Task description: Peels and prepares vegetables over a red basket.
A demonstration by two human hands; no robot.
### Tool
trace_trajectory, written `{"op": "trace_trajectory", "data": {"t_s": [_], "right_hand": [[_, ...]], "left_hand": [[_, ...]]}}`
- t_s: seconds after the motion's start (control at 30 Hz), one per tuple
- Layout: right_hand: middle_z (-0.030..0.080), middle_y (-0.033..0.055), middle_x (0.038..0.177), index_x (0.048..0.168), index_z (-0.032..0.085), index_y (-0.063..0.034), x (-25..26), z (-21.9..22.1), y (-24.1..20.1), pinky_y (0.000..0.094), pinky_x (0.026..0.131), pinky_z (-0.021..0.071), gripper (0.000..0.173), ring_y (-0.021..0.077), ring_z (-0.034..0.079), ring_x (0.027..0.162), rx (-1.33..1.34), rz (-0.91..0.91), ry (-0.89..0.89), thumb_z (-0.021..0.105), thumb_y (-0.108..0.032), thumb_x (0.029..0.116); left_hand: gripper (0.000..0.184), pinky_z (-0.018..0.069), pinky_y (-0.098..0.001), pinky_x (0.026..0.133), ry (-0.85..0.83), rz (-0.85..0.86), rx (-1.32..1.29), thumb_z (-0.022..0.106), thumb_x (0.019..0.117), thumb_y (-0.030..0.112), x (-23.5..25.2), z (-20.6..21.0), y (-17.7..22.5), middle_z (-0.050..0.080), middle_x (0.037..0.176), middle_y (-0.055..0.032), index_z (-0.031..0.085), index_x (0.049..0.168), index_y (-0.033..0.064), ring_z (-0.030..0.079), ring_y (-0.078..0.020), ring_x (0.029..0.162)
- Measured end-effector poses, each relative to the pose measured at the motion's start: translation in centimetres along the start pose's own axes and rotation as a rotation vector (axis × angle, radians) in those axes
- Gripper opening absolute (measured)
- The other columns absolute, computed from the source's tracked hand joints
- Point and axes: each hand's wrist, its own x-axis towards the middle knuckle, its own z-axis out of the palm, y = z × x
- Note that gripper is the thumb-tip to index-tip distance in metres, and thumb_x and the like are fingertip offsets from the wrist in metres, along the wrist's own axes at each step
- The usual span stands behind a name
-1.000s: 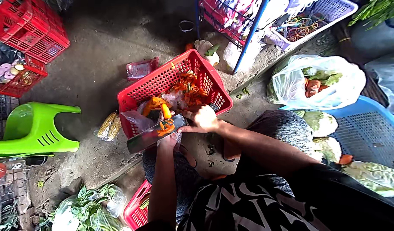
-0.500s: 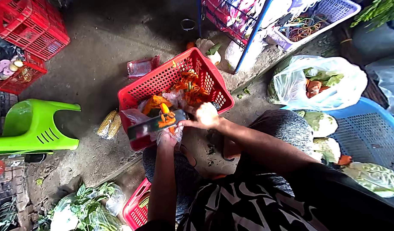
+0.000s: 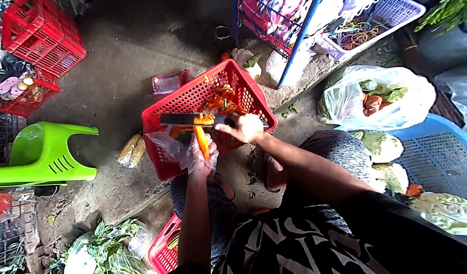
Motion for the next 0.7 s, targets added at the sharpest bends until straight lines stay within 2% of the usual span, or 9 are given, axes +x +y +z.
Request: {"op": "trace_trajectory", "data": {"t_s": [0.07, 0.13, 0.2, 0.27, 0.4, 0.5, 0.57, 0.63, 0.7], "right_hand": [[0.073, 0.0221, 0.094, 0.116, 0.071, -0.0065, 0.3, -0.4, 0.4, 0.0683, 0.077, 0.0516, 0.092, 0.0449, 0.071, 0.092, 0.065, 0.029, 0.041, 0.038, -0.087, 0.0881], [0.071, 0.0187, 0.084, 0.104, 0.073, -0.006, -0.3, -0.7, 0.5, 0.066, 0.071, 0.0516, 0.089, 0.0418, 0.071, 0.083, 0.115, -0.093, 0.088, 0.039, -0.087, 0.0874], [0.069, 0.0135, 0.075, 0.092, 0.073, -0.0062, -1.2, -1.0, 0.1, 0.0608, 0.064, 0.0515, 0.088, 0.0358, 0.069, 0.074, 0.132, -0.265, 0.11, 0.04, -0.088, 0.0852], [0.066, 0.0105, 0.068, 0.083, 0.071, -0.0066, -1.8, -0.9, -0.5, 0.0553, 0.057, 0.0503, 0.087, 0.0317, 0.068, 0.066, 0.111, -0.415, 0.171, 0.04, -0.087, 0.084], [0.069, 0.0146, 0.073, 0.093, 0.075, -0.0021, -2.2, -0.9, -0.9, 0.0558, 0.06, 0.0516, 0.088, 0.0352, 0.07, 0.07, 0.052, -0.479, 0.205, 0.043, -0.084, 0.0863], [0.067, 0.0128, 0.069, 0.089, 0.073, -0.0025, -2.0, -0.8, -0.6, 0.0531, 0.057, 0.0509, 0.084, 0.0329, 0.068, 0.066, 0.042, -0.493, 0.242, 0.046, -0.082, 0.0861], [0.067, 0.0134, 0.07, 0.089, 0.073, -0.0031, -1.6, -0.4, 0.0, 0.0539, 0.057, 0.0506, 0.088, 0.0335, 0.069, 0.066, 0.035, -0.467, 0.238, 0.042, -0.085, 0.0855], [0.072, 0.019, 0.083, 0.1, 0.074, -0.0022, -0.6, -0.4, 1.2, 0.0622, 0.067, 0.0525, 0.094, 0.0398, 0.072, 0.079, 0.065, -0.33, 0.139, 0.036, -0.087, 0.0869], [0.073, 0.0224, 0.098, 0.115, 0.073, -0.0054, 0.7, -1.2, 2.6, 0.0705, 0.082, 0.0513, 0.087, 0.0449, 0.071, 0.096, 0.141, -0.092, 0.011, 0.038, -0.082, 0.0924]], "left_hand": [[0.051, 0.0498, -0.0233, 0.043, 0.051, 0.061, 0.146, 0.026, 0.1102, 0.049, -0.1, 0.4, -0.1, 0.056, 0.067, -0.0025, 0.056, 0.095, 0.01, 0.056, -0.0107, 0.049], [0.05, 0.0522, -0.0243, 0.046, 0.047, 0.118, 0.267, 0.026, 0.1112, 0.045, -0.1, 0.5, -0.5, 0.058, 0.068, -0.0036, 0.058, 0.104, 0.0078, 0.059, -0.0119, 0.052], [0.034, 0.0507, -0.0219, 0.047, 0.0, 0.196, 0.392, 0.028, 0.1131, 0.024, 0.0, 0.2, -0.9, 0.056, 0.065, -0.0025, 0.053, 0.099, 0.006, 0.057, -0.0101, 0.052], [0.025, 0.0503, -0.0202, 0.05, -0.008, 0.273, 0.495, 0.034, 0.1087, 0.005, 0.0, 0.0, -1.3, 0.056, 0.064, -0.0006, 0.053, 0.092, 0.0042, 0.056, -0.0076, 0.053], [0.017, 0.0512, -0.0183, 0.059, 0.024, 0.397, 0.656, 0.045, 0.101, -0.005, -0.5, -0.4, -1.7, 0.056, 0.068, 0.0034, 0.056, 0.092, 0.0032, 0.055, -0.003, 0.059], [0.018, 0.05, -0.016, 0.057, 0.034, 0.416, 0.67, 0.044, 0.1003, -0.006, -0.7, -0.2, -1.5, 0.055, 0.065, 0.0054, 0.055, 0.09, 0.0045, 0.054, -0.0003, 0.056], [0.019, 0.0493, -0.016, 0.056, 0.012, 0.421, 0.661, 0.043, 0.1011, -0.005, -0.5, -0.2, -1.4, 0.055, 0.065, 0.0058, 0.055, 0.09, 0.0051, 0.053, -0.0004, 0.056], [0.014, 0.0499, -0.0173, 0.055, -0.087, 0.463, 0.617, 0.044, 0.102, 0.0, -0.1, -0.9, -1.3, 0.059, 0.07, 0.0046, 0.057, 0.101, 0.0055, 0.055, -0.0019, 0.057], [0.023, 0.0519, -0.0198, 0.056, -0.243, 0.507, 0.584, 0.048, 0.1023, 0.009, 0.5, -2.1, -1.3, 0.064, 0.085, -0.0007, 0.054, 0.123, 0.0015, 0.058, -0.0054, 0.061]]}}
